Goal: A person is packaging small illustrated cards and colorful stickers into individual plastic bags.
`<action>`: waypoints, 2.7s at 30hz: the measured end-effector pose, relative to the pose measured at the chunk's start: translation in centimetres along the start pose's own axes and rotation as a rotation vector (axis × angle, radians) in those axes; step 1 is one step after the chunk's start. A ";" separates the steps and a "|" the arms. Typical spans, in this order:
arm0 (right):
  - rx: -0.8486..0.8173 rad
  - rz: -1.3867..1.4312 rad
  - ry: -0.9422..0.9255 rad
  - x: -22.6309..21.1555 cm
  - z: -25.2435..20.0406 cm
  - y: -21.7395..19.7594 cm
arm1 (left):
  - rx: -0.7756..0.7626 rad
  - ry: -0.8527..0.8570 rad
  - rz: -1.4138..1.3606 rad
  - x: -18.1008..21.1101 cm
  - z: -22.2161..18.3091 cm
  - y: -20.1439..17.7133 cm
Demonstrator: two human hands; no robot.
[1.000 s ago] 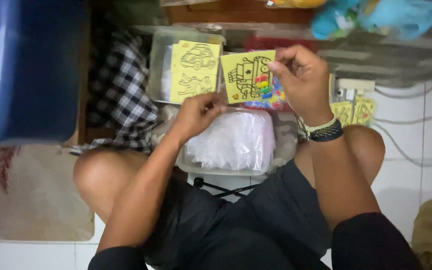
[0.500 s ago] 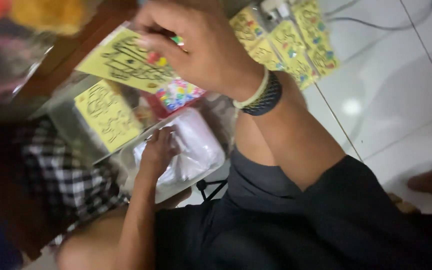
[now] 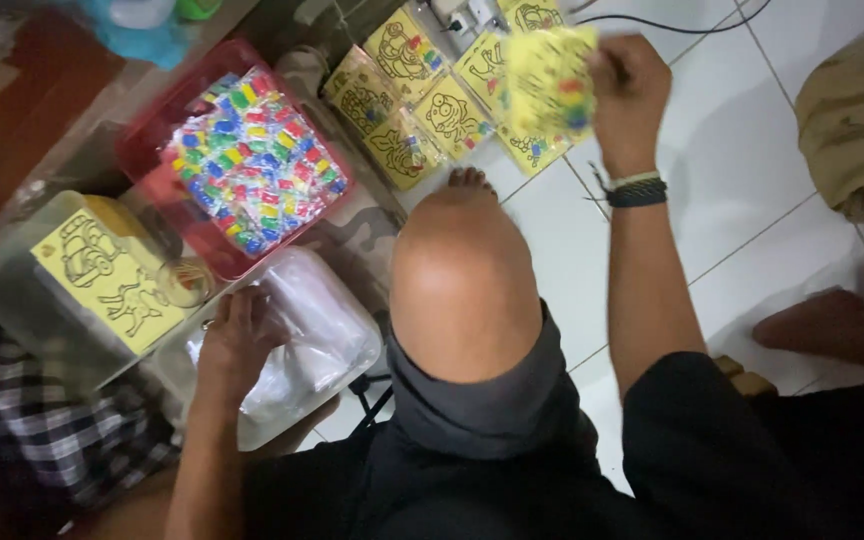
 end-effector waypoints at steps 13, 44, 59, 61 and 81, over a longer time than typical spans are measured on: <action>-0.258 -0.554 0.292 33.2 -5.5 -1.0 | -0.105 -0.146 0.155 -1.3 0.1 0.8; 0.164 -0.296 0.420 21.5 -24.8 1.4 | 0.121 -0.093 -0.109 -2.8 -1.4 2.1; -0.384 0.292 -0.224 -27.5 1.1 8.3 | 0.373 -0.131 -0.242 -2.8 -5.9 -4.5; -0.606 0.323 -0.375 -34.5 -0.3 12.5 | 0.403 -0.134 -0.265 -2.0 -7.2 -7.8; -1.272 0.446 0.035 -36.3 -12.3 32.1 | 0.794 0.294 -0.739 -3.1 -8.6 -18.3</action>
Point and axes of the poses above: each hand's wrist, its own z-axis towards the middle knuckle, its own y-axis out of the palm, x = y × z, the point moved 7 cm from there along z, towards the middle knuckle, and after that the axes turned 4 degrees about x, right-handed, at the moved point
